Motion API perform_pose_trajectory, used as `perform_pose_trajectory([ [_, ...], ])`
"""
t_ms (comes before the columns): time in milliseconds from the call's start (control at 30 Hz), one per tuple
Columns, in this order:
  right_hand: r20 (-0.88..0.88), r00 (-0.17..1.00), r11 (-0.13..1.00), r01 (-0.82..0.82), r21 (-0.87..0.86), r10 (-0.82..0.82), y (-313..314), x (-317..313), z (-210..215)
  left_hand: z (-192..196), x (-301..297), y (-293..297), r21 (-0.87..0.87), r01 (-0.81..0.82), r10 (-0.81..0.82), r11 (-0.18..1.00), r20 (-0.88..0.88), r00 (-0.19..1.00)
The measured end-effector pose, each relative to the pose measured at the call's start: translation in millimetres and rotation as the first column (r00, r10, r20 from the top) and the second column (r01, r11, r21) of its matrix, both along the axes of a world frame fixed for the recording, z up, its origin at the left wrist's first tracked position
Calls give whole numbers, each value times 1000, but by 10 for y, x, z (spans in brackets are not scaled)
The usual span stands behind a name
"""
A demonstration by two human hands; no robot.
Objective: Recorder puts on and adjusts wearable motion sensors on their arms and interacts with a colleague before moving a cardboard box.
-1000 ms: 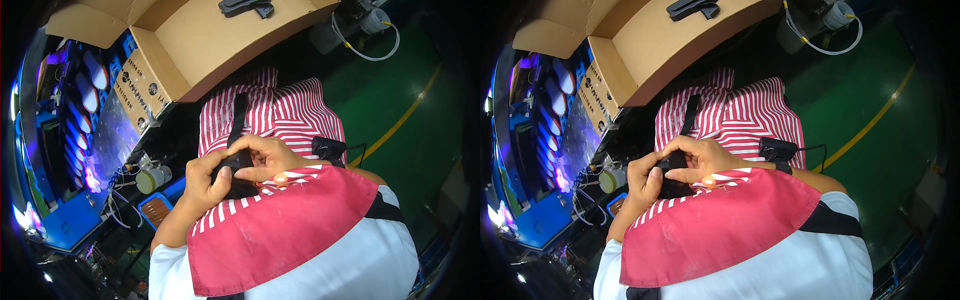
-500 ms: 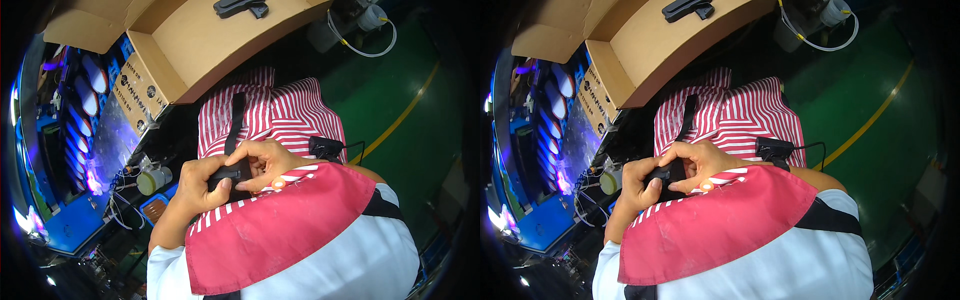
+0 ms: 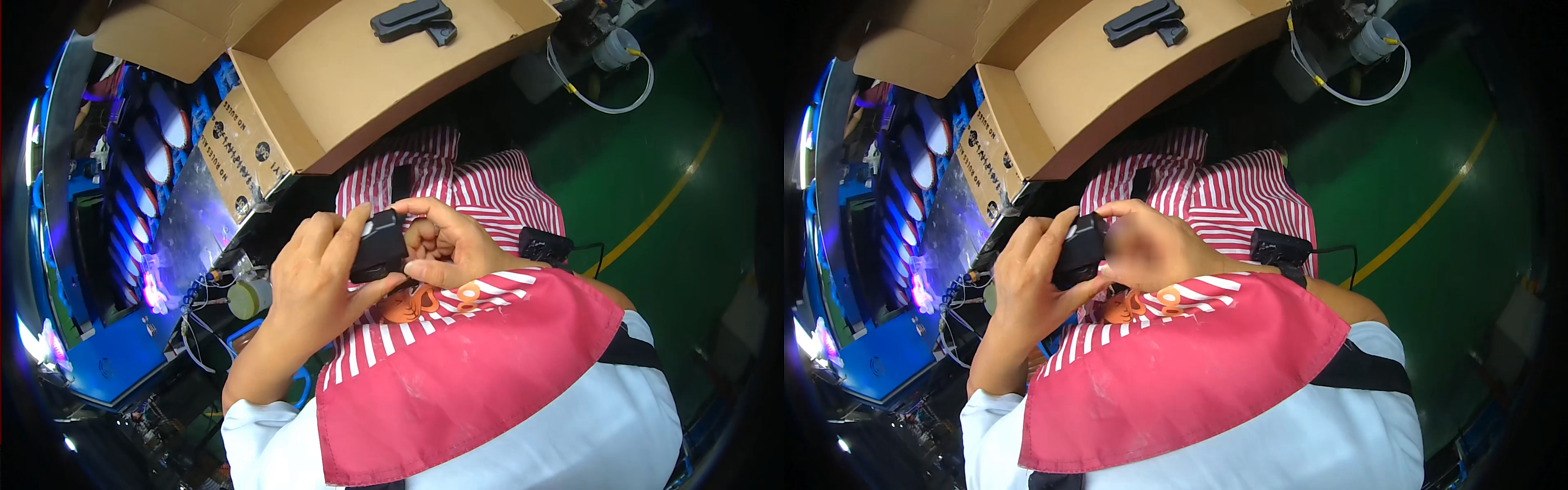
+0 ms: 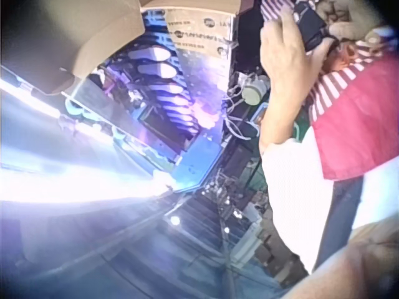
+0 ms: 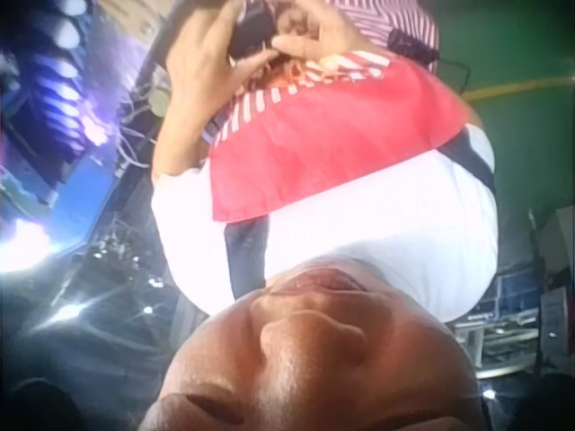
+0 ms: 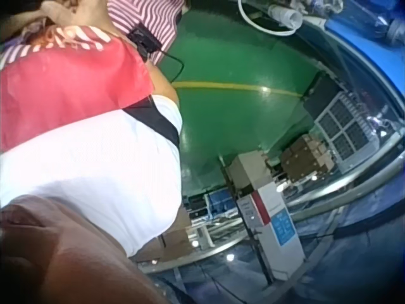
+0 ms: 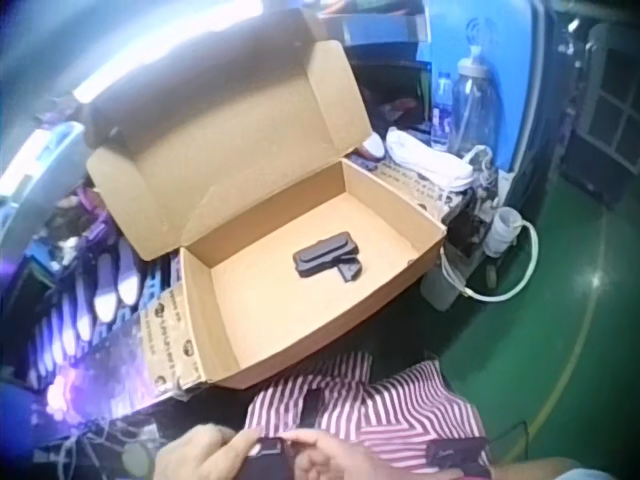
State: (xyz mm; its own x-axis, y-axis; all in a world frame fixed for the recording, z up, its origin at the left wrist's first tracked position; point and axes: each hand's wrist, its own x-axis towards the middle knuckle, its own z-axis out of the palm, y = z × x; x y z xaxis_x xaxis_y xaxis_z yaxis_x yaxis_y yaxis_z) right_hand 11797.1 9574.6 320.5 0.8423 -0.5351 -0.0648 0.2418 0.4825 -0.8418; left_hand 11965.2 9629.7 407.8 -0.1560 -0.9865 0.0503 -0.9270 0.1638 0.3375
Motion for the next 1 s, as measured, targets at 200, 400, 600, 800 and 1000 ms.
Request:
perform_pose_trajectory([
  [200,-94,995,994,1,107,9,-81,14,23,-141,-127,9,72,-11,19,997,-113,993],
  [400,-187,974,992,-128,-2,125,-95,-37,-52,-209,-78,53,246,-24,83,969,-235,968],
  [600,-100,994,999,-36,-30,33,-5,11,-107,-190,-54,65,253,29,19,967,-183,983],
  [800,-90,995,997,-44,-68,38,98,-39,-22,-116,5,123,278,117,-57,954,-216,975],
  [1000,-67,996,998,-60,-36,57,98,-17,26,-139,8,224,237,76,-37,968,-166,985],
])
